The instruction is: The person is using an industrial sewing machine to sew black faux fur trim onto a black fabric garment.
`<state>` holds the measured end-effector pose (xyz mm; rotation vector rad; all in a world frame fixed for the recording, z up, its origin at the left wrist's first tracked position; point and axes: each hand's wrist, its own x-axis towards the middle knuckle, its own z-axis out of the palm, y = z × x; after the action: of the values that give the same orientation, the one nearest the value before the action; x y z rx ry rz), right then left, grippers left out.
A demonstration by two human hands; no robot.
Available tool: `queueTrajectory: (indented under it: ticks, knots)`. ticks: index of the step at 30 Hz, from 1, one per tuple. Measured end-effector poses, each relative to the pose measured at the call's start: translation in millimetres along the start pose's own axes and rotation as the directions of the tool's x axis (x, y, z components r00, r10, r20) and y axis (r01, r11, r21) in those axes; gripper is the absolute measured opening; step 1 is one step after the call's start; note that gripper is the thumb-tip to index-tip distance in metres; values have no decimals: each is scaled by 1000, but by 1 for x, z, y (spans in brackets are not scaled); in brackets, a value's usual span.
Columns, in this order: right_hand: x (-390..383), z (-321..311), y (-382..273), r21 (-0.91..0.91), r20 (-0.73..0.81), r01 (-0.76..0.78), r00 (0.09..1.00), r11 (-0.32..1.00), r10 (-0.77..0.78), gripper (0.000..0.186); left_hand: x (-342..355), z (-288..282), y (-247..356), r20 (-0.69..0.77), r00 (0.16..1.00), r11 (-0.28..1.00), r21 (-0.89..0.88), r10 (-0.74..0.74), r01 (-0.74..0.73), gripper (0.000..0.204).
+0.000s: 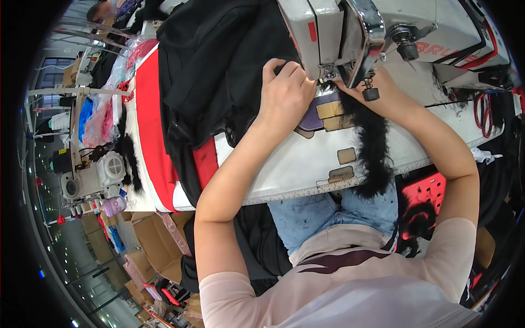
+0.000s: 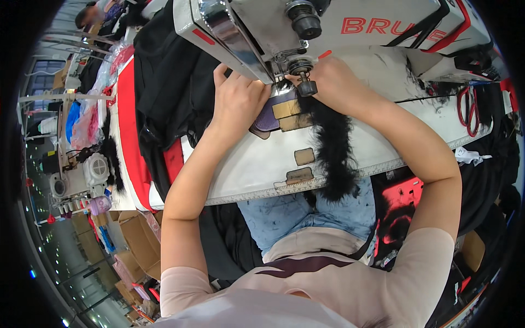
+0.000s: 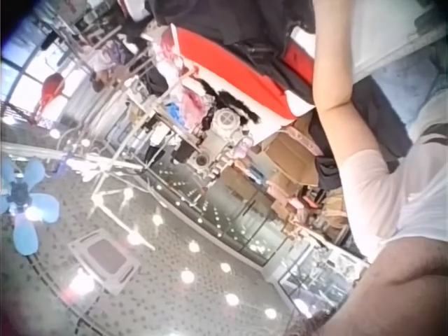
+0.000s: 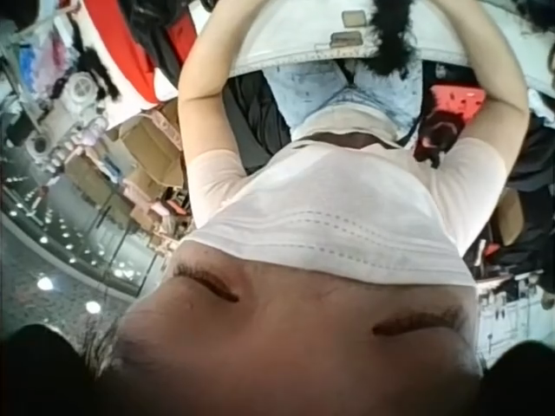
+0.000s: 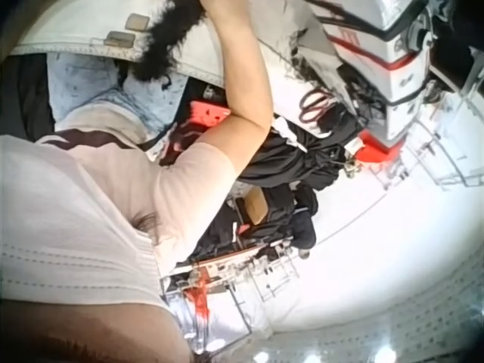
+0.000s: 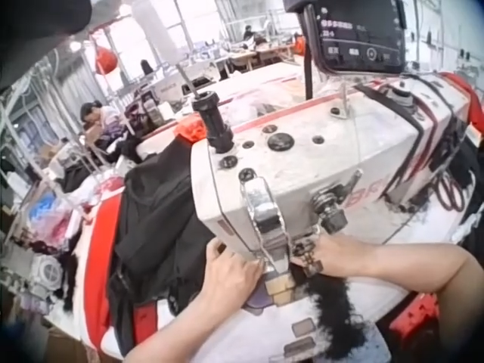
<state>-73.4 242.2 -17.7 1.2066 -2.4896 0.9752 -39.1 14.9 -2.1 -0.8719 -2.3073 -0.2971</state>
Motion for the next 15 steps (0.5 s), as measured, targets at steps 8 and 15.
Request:
queueTrajectory:
  ticks: [8,15]
  knots:
    - [8,0,-5,-136,-46,60,997,989,-67,26,-5,4,-1,-42,998,998,42,41,-39,13]
    - [5,1,6,-197,0,37,999,980,-38,21,-2,3,-3,-28,999,996,86,29,-27,11]
